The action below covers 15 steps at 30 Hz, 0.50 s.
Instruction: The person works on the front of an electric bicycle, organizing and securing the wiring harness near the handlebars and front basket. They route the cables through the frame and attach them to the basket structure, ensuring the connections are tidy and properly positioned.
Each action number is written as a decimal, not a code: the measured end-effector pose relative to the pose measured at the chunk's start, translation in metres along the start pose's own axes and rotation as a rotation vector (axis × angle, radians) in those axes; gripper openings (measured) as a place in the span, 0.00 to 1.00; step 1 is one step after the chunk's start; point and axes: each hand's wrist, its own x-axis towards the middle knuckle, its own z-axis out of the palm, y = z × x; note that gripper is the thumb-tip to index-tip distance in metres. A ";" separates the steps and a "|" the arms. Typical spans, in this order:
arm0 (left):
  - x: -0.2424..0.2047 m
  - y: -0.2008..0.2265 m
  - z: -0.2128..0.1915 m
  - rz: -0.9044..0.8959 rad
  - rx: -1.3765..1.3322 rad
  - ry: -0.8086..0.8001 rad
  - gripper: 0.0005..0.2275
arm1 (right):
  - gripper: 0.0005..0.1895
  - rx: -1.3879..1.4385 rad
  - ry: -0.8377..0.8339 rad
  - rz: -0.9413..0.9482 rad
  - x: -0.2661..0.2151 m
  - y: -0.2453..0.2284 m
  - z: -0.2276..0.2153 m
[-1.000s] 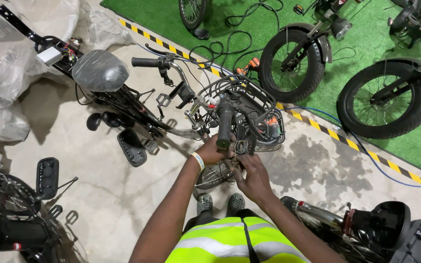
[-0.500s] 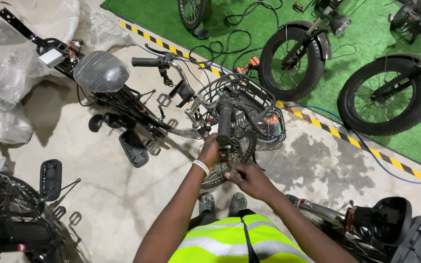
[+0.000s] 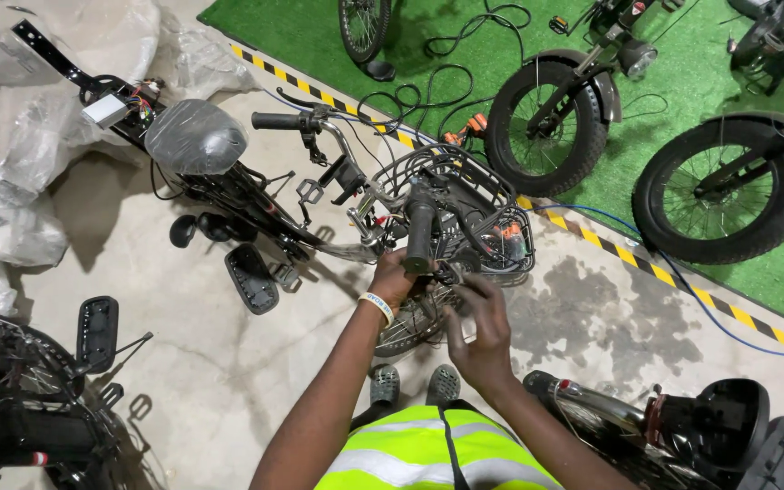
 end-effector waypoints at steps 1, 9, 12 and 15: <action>-0.003 0.003 0.000 -0.003 0.000 0.002 0.06 | 0.13 0.002 -0.002 0.002 0.000 0.013 0.003; -0.018 0.027 0.007 -0.078 0.014 -0.040 0.06 | 0.11 0.399 -0.206 0.743 0.029 0.080 0.025; -0.041 0.054 0.011 -0.060 0.012 -0.047 0.07 | 0.10 0.488 -0.286 0.803 0.035 0.093 0.027; -0.049 0.034 -0.003 0.250 0.371 -0.107 0.12 | 0.09 0.492 -0.391 0.756 0.032 0.101 0.020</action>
